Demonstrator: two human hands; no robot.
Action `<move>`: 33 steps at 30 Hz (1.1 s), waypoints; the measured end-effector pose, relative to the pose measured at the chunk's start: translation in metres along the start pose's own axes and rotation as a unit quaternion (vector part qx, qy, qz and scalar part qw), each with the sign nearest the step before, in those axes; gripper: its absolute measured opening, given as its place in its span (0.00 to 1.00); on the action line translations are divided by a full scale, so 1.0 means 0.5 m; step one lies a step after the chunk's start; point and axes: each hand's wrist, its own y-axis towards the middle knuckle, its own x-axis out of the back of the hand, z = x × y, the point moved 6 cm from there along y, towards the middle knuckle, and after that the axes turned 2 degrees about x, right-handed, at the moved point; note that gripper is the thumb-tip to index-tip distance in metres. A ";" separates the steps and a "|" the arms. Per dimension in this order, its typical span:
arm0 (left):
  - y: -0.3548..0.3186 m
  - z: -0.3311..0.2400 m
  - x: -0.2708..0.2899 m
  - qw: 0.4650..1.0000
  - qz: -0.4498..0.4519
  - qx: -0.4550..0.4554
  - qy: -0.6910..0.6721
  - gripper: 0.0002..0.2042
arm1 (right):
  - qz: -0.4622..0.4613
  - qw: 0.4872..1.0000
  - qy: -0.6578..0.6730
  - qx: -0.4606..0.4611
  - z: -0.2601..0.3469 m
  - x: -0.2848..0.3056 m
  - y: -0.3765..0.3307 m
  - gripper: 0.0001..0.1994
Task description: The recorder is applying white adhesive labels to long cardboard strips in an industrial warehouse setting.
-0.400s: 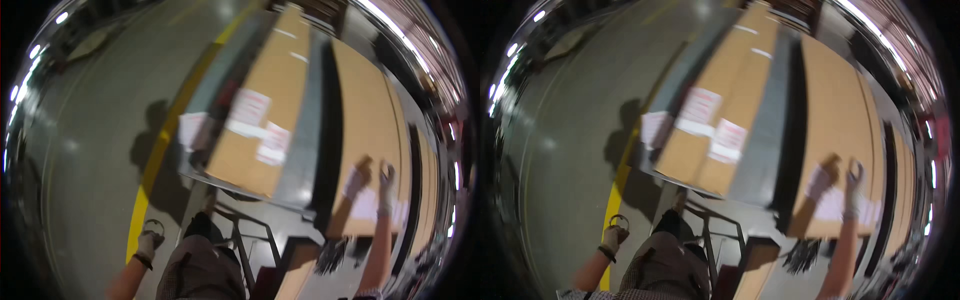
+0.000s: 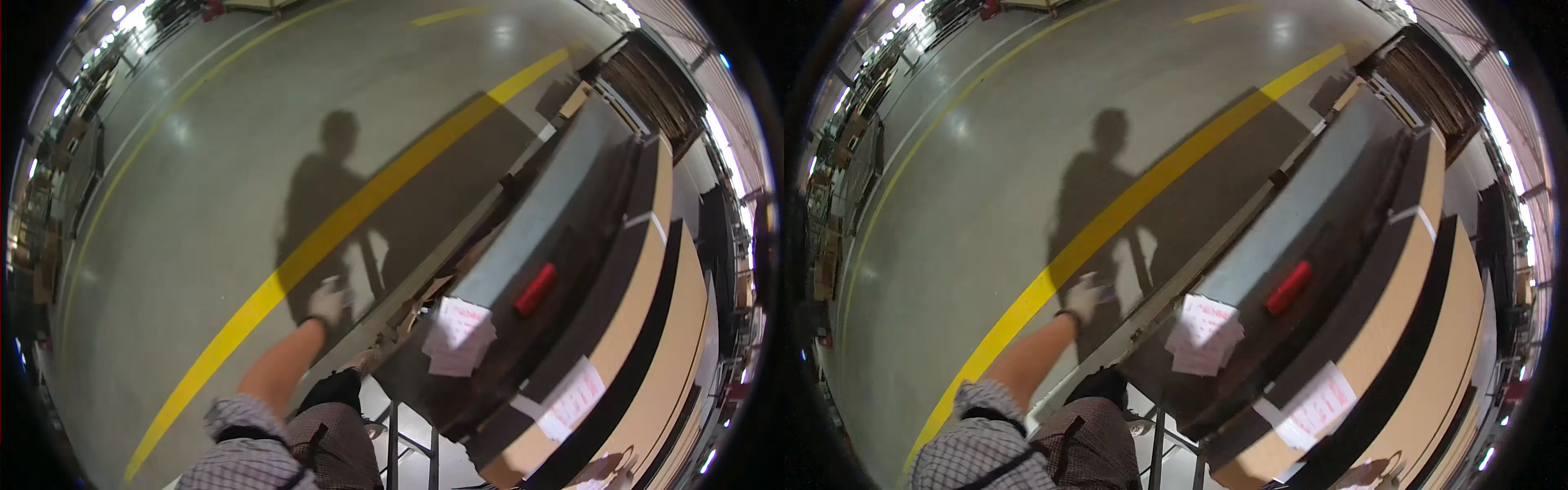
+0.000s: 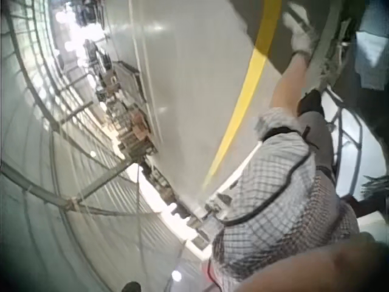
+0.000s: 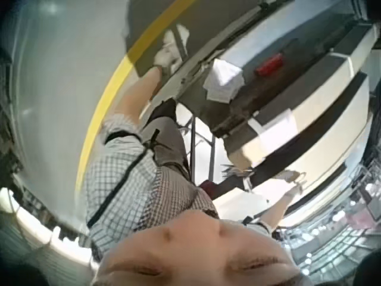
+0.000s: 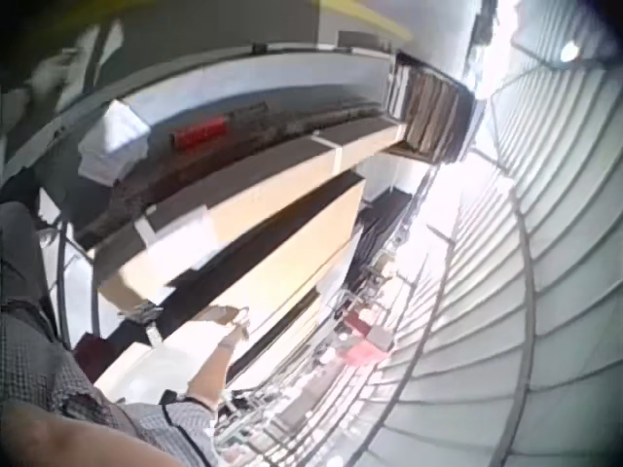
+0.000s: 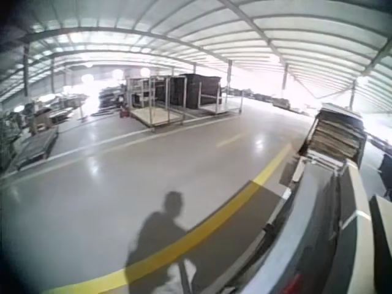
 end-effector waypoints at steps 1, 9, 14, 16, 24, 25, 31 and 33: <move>0.141 0.070 0.002 0.972 0.064 0.007 -0.228 0.24 | 0.009 0.998 0.054 0.033 0.090 -0.052 -0.035 0.23; 0.111 -0.370 -0.292 0.954 0.171 -0.231 -0.083 0.22 | -0.057 0.948 0.289 0.123 0.305 0.135 -0.236 0.19; -0.212 -0.517 -0.134 0.895 0.143 -0.382 -0.179 0.13 | -0.020 0.885 0.436 0.160 0.442 0.288 -0.417 0.17; -0.346 -0.540 -0.108 0.878 0.150 -0.438 -0.122 0.10 | 0.031 0.862 0.473 0.180 0.515 0.317 -0.517 0.15; -0.886 -0.441 -0.245 0.709 0.473 -0.522 0.032 0.29 | 0.292 0.714 0.609 0.183 0.466 0.390 -0.757 0.21; -0.923 -0.404 -0.261 0.701 0.506 -0.499 0.055 0.31 | 0.305 0.701 0.620 0.175 0.428 0.390 -0.776 0.21; -1.034 -0.167 -0.268 0.835 0.504 -0.205 -0.081 0.28 | 0.113 0.824 0.445 0.333 0.225 0.444 -0.883 0.16; -1.084 -0.081 -0.287 0.766 0.642 0.009 -0.029 0.18 | 0.088 0.815 0.308 0.483 0.184 0.443 -0.936 0.15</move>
